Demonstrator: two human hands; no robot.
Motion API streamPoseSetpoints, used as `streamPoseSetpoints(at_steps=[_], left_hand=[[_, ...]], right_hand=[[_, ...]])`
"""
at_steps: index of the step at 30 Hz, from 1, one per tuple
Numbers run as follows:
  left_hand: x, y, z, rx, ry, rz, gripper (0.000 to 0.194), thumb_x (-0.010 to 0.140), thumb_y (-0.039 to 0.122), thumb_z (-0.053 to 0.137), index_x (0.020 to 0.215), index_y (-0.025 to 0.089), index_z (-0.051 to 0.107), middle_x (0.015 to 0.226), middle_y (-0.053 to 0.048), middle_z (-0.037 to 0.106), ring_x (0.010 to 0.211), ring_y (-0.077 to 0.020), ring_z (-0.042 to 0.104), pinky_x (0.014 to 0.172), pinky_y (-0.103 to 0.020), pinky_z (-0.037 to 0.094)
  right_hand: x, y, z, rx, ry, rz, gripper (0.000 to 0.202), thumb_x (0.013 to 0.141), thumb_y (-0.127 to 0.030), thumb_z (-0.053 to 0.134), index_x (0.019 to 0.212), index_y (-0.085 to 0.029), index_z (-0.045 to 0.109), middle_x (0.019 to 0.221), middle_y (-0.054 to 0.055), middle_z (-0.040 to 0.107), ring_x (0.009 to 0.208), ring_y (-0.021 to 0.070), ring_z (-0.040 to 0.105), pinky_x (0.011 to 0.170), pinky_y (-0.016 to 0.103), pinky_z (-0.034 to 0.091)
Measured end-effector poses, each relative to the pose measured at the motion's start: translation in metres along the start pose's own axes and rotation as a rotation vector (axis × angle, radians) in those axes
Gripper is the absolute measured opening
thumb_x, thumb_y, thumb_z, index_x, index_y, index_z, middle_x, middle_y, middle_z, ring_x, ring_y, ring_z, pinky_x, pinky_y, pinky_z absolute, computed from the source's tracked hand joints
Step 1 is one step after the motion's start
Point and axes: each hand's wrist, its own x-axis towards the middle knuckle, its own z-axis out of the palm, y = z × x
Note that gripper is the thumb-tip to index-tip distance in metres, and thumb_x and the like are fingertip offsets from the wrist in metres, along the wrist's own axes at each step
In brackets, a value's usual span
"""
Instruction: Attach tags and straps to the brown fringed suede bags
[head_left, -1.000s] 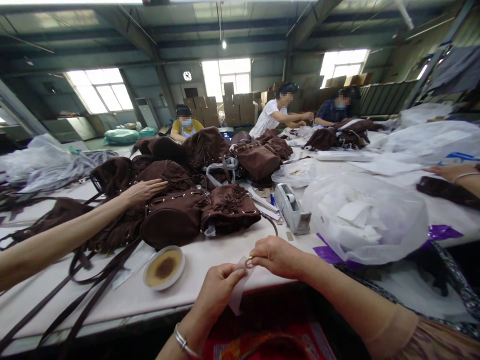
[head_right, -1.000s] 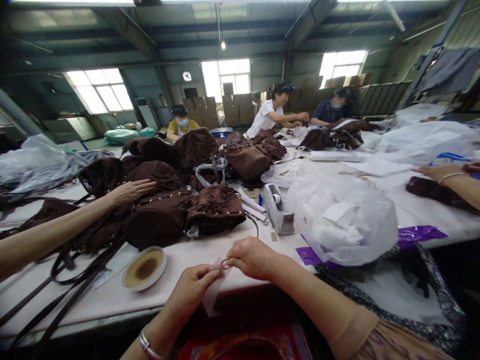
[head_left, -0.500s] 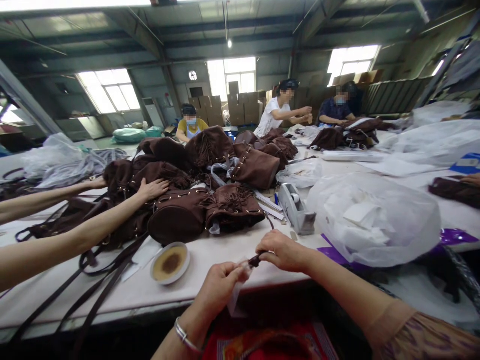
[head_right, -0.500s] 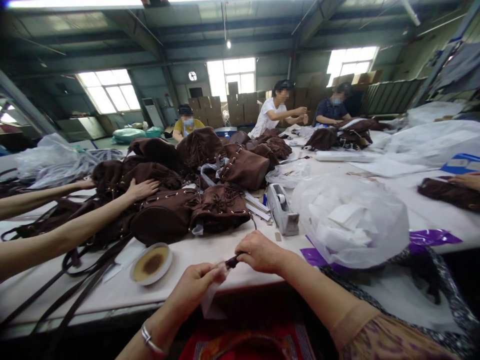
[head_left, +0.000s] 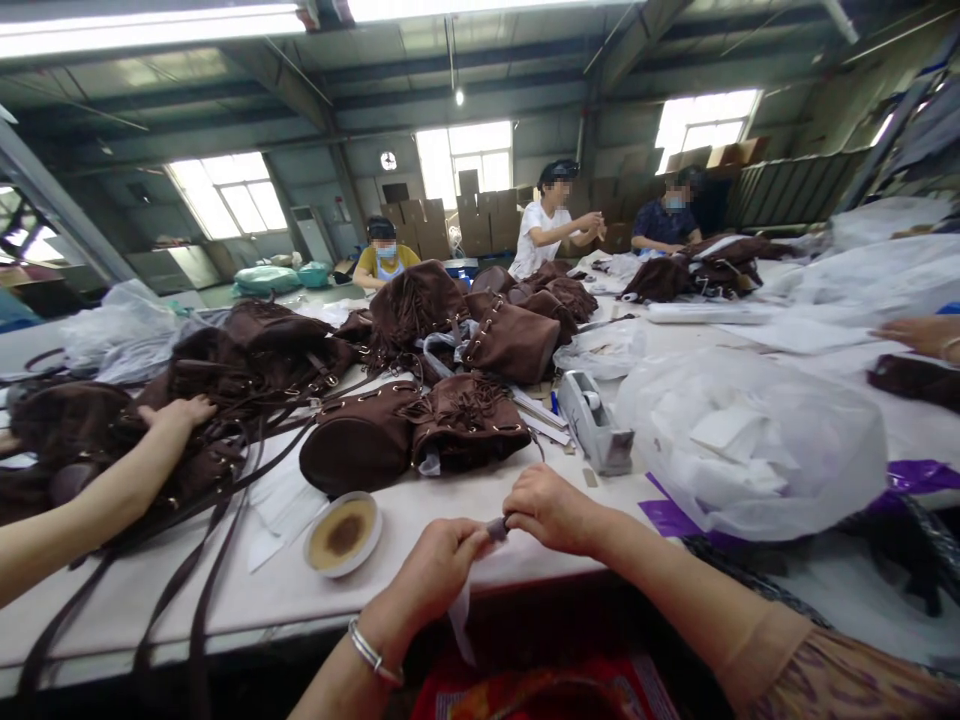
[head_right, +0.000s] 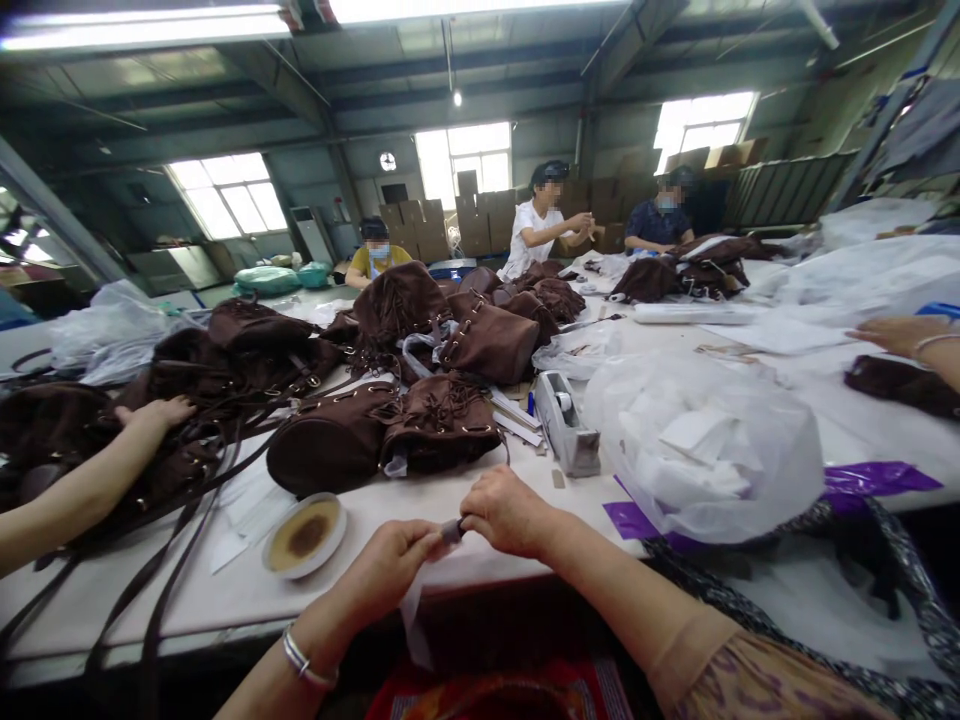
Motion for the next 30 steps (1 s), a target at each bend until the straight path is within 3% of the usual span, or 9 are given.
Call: streamPoseSetpoints(at_steps=[5, 10, 14, 16, 18, 21, 24, 27, 30], left_hand=[[0.011, 0.000, 0.011, -0.218, -0.050, -0.024, 0.037, 0.088, 0.041, 0.051, 0.081, 0.013, 0.074, 0.077, -0.007, 0.071, 0.075, -0.0207, 0.063, 0.072, -0.030, 0.048], [0.012, 0.003, 0.020, -0.316, -0.070, -0.066, 0.036, 0.084, 0.045, 0.057, 0.090, 0.012, 0.073, 0.087, -0.009, 0.072, 0.075, -0.0208, 0.066, 0.070, -0.031, 0.051], [0.011, 0.004, 0.023, -0.270, 0.032, -0.066, 0.033, 0.085, 0.043, 0.055, 0.084, 0.013, 0.070, 0.080, -0.008, 0.071, 0.070, -0.0198, 0.066, 0.066, -0.030, 0.050], [0.010, 0.003, 0.026, -0.221, 0.132, -0.048, 0.034, 0.088, 0.042, 0.051, 0.081, 0.014, 0.069, 0.076, -0.007, 0.071, 0.070, -0.0200, 0.065, 0.065, -0.029, 0.049], [0.009, 0.002, 0.030, -0.169, 0.210, -0.037, 0.034, 0.090, 0.040, 0.049, 0.082, 0.015, 0.069, 0.075, -0.007, 0.070, 0.070, -0.0205, 0.066, 0.066, -0.029, 0.048], [0.007, 0.000, 0.039, -0.139, 0.281, -0.030, 0.033, 0.091, 0.040, 0.048, 0.091, 0.016, 0.071, 0.078, -0.006, 0.072, 0.073, -0.0211, 0.067, 0.067, -0.029, 0.048], [0.007, -0.003, 0.048, -0.142, 0.298, -0.017, 0.032, 0.092, 0.039, 0.048, 0.097, 0.018, 0.072, 0.083, -0.005, 0.073, 0.074, -0.0207, 0.067, 0.069, -0.029, 0.048], [0.009, -0.006, 0.052, -0.133, 0.306, -0.002, 0.031, 0.092, 0.039, 0.049, 0.098, 0.019, 0.072, 0.087, -0.006, 0.074, 0.078, -0.0212, 0.066, 0.072, -0.029, 0.047], [0.014, -0.006, 0.052, -0.110, 0.303, 0.002, 0.030, 0.091, 0.037, 0.051, 0.099, 0.017, 0.072, 0.087, -0.007, 0.074, 0.081, -0.0215, 0.065, 0.074, -0.028, 0.045]], right_hand=[[0.001, -0.002, 0.003, 0.017, 0.026, 0.016, 0.010, 0.085, -0.018, 0.066, 0.076, -0.018, 0.070, 0.074, 0.004, 0.070, 0.076, 0.0183, 0.061, 0.075, 0.033, 0.036], [-0.003, 0.001, 0.010, 0.058, 0.064, 0.030, 0.009, 0.083, -0.015, 0.067, 0.075, -0.019, 0.069, 0.072, 0.003, 0.070, 0.075, 0.0185, 0.062, 0.076, 0.033, 0.038], [-0.010, 0.005, 0.012, 0.154, 0.214, 0.036, 0.016, 0.080, -0.014, 0.068, 0.095, -0.020, 0.070, 0.089, 0.005, 0.072, 0.089, 0.0220, 0.064, 0.086, 0.036, 0.041], [-0.015, 0.002, 0.014, 0.184, 0.372, 0.120, 0.022, 0.082, -0.014, 0.065, 0.103, -0.019, 0.068, 0.102, 0.008, 0.070, 0.100, 0.0246, 0.061, 0.091, 0.039, 0.041], [-0.021, -0.005, 0.019, 0.230, 0.468, 0.251, 0.012, 0.086, -0.016, 0.061, 0.096, -0.019, 0.067, 0.098, 0.008, 0.068, 0.096, 0.0238, 0.060, 0.087, 0.038, 0.043], [-0.026, -0.021, 0.032, 0.369, 0.427, 0.392, 0.009, 0.087, -0.020, 0.062, 0.079, -0.020, 0.066, 0.081, 0.003, 0.065, 0.078, 0.0195, 0.059, 0.072, 0.032, 0.044], [-0.026, -0.031, 0.045, 0.536, 0.408, 0.473, 0.013, 0.087, -0.022, 0.063, 0.075, -0.021, 0.068, 0.077, 0.001, 0.065, 0.074, 0.0177, 0.059, 0.068, 0.030, 0.045], [-0.024, -0.029, 0.053, 0.583, 0.484, 0.533, 0.016, 0.086, -0.019, 0.063, 0.071, -0.020, 0.068, 0.080, 0.003, 0.064, 0.079, 0.0191, 0.061, 0.074, 0.031, 0.047], [-0.024, -0.021, 0.060, 0.477, 0.594, 0.619, 0.013, 0.081, -0.018, 0.065, 0.069, -0.020, 0.069, 0.095, 0.008, 0.063, 0.096, 0.0245, 0.060, 0.089, 0.039, 0.046]])
